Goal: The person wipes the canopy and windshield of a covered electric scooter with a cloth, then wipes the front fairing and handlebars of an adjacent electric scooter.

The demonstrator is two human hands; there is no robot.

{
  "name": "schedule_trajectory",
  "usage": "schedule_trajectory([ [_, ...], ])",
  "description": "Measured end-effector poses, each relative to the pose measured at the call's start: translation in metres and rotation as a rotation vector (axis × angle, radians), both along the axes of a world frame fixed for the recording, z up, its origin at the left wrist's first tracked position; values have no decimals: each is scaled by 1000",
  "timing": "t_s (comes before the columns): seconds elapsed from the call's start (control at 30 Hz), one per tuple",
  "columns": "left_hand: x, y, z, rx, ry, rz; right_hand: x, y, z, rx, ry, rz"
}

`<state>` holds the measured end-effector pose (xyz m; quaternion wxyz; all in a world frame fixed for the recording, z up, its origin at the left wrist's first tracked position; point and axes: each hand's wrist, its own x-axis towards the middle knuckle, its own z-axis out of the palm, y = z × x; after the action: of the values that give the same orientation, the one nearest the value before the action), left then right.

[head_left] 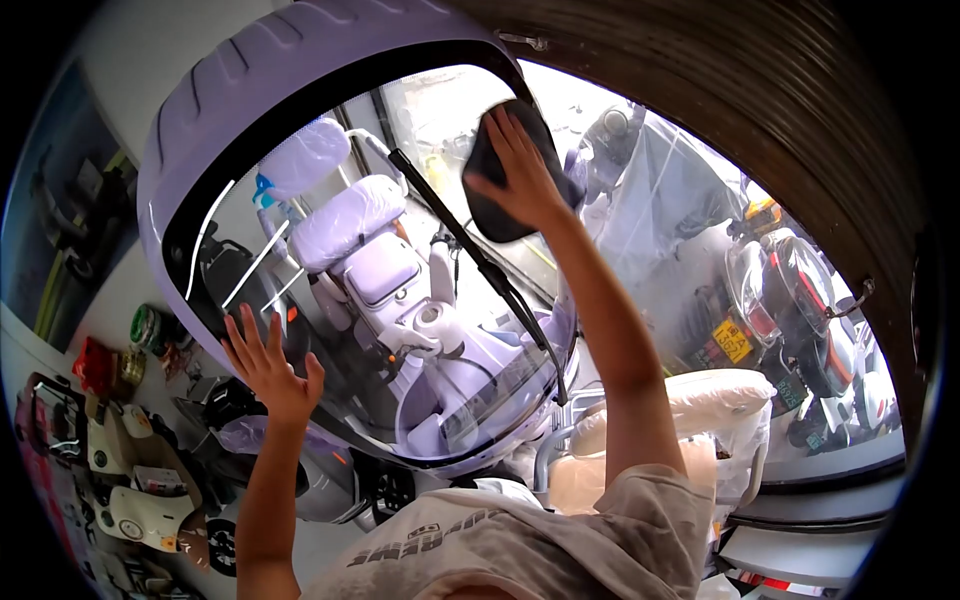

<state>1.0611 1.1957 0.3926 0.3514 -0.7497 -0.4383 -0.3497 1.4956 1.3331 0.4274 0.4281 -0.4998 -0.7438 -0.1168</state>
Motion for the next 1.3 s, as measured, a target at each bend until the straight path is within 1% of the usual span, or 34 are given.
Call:
schedule_trajectory([
  [0.07, 0, -1, 0, 2, -7, 1, 2, 34, 33, 36, -33, 69],
  [0.17, -1, 1, -2, 1, -23, -9, 8, 48, 78, -19, -56, 98],
  [0.23, -2, 0, -1, 2, -12, -2, 13, 46, 102, -176, -55, 105],
  [0.27, -2, 0, -1, 1, 1, 4, 18, 48, 111, -177, -54, 104],
  [0.33, -2, 0, 0, 2, 6, 5, 29, 56, 121, -298, -40, 131],
  [0.37, -2, 0, 0, 4, 11, 8, 28, 58, 121, -251, 18, 141],
  [0.4, -2, 0, -1, 2, 13, 4, 27, 58, 116, -253, 21, 138],
  [0.47, -3, 1, -3, -3, -7, 8, 20, 56, 106, -95, -18, 93],
  [0.5, -4, 1, -3, -4, -7, 4, 17, 71, 80, 160, -71, 103],
  [0.53, -5, 1, -4, -8, -6, 10, 10, 76, 63, 159, -71, 98],
  [0.6, -5, 2, -3, -18, -6, 14, -7, 67, 35, 320, 43, -55],
  [0.63, -5, 2, -3, -21, -10, 7, -7, 63, 33, 279, 70, -36],
  [0.9, -5, 2, -4, -25, -11, 24, -4, 52, 23, 275, 113, -9],
  [0.97, -4, 0, 0, -25, 30, 28, -5, 45, 16, 251, 127, -39],
  [1.1, -9, 1, -7, -43, 16, 23, -4, 27, -2, 219, 148, -68],
  [1.3, -7, 0, -2, -55, 60, 25, 0, -5, -41, 156, 241, -87],
])
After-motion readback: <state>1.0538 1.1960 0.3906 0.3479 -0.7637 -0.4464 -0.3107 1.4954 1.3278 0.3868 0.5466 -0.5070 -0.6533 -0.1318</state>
